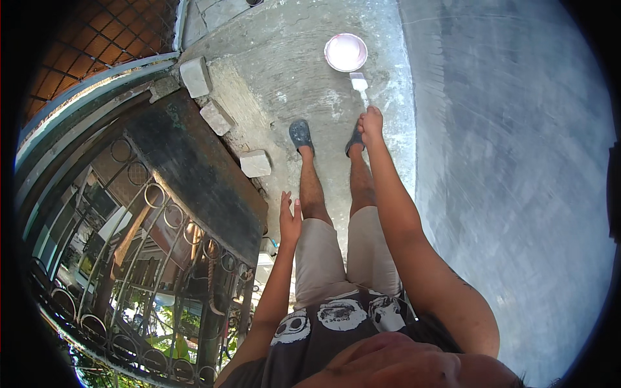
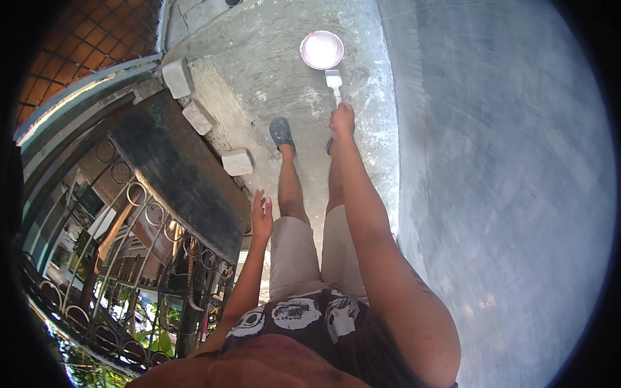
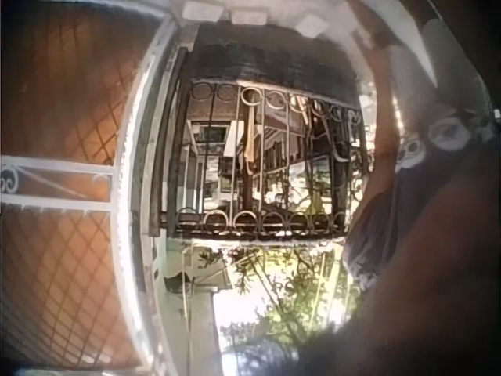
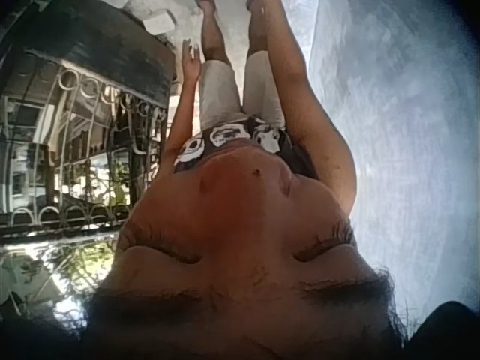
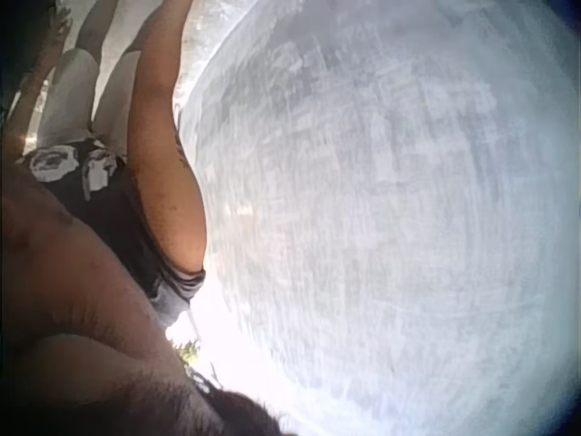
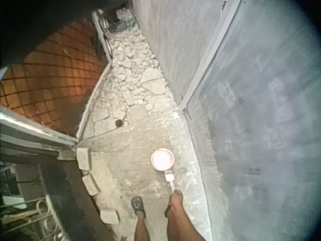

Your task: The person paints a wall using a paintbrush and dips the paintbrush into a container of paint.

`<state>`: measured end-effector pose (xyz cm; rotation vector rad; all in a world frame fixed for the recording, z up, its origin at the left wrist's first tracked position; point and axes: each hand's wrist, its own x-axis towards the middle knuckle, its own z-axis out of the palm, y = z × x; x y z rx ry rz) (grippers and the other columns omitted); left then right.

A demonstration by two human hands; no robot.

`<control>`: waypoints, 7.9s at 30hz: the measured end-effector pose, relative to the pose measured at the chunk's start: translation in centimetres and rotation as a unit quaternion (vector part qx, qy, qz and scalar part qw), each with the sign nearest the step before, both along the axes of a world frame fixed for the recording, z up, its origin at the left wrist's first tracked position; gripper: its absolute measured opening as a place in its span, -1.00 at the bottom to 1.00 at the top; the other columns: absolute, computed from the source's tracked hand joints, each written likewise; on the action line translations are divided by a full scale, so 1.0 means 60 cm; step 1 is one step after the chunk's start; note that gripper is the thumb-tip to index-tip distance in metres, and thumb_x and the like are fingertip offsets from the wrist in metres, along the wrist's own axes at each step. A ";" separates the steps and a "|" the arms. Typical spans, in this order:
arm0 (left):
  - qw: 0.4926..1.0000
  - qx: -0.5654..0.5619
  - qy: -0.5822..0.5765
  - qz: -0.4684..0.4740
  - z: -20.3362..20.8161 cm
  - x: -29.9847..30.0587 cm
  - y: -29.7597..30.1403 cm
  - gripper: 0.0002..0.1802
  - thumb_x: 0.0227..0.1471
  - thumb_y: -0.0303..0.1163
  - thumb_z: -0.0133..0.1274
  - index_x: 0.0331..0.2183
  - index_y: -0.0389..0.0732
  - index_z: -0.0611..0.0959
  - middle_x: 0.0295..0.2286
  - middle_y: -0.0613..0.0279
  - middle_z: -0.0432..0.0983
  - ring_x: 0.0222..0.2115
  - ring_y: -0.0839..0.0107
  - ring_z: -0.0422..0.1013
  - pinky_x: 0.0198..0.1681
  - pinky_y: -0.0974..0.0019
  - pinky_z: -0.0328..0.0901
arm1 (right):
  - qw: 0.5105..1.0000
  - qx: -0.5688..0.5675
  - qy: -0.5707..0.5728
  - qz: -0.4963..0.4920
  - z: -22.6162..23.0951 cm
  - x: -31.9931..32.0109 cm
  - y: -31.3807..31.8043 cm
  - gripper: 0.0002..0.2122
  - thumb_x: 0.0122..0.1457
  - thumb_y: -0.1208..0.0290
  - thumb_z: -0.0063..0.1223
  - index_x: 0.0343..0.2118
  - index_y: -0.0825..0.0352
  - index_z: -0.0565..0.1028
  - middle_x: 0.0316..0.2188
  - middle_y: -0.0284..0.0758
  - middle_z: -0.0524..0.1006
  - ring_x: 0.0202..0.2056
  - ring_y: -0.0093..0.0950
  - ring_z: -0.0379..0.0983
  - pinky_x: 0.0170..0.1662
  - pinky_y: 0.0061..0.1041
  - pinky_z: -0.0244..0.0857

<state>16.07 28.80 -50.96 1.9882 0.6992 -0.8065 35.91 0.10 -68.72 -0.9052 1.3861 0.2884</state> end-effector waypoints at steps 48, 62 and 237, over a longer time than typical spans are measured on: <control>0.089 -0.824 -0.021 -0.559 1.097 -0.061 -0.200 -0.74 0.15 -0.17 0.25 -0.39 -0.16 0.71 -0.29 0.22 0.46 -0.25 0.27 0.42 -0.23 0.10 0.23 | 0.866 -0.475 0.149 -0.047 0.499 -1.016 0.096 -0.74 0.38 0.32 -0.08 0.03 0.26 0.51 -0.46 -0.26 0.51 -0.49 -0.37 0.45 -0.43 -0.38 0.35; 0.695 -0.468 -0.233 -0.493 0.869 -0.226 -0.221 -0.41 0.33 0.15 -0.12 0.05 -0.16 0.51 0.16 0.12 0.40 -0.02 0.32 0.46 0.02 0.25 0.30 | 0.867 -0.213 -0.198 -0.404 0.822 -1.296 0.183 -0.69 0.43 0.18 -0.09 0.14 0.16 0.41 -0.59 -0.55 0.19 -0.61 -0.72 0.04 -0.54 -0.69 -0.01; 0.720 -0.499 0.182 -0.445 0.629 -0.840 -0.525 -0.04 0.30 0.38 -0.57 0.21 -0.27 0.37 0.19 0.03 0.39 0.00 0.24 0.49 0.04 0.26 0.33 | 0.750 -0.527 -0.220 -0.332 1.118 -1.650 -0.263 -0.60 0.39 0.44 -0.08 0.26 0.33 0.37 0.13 -0.17 0.50 0.03 -0.46 0.46 0.08 -0.47 0.30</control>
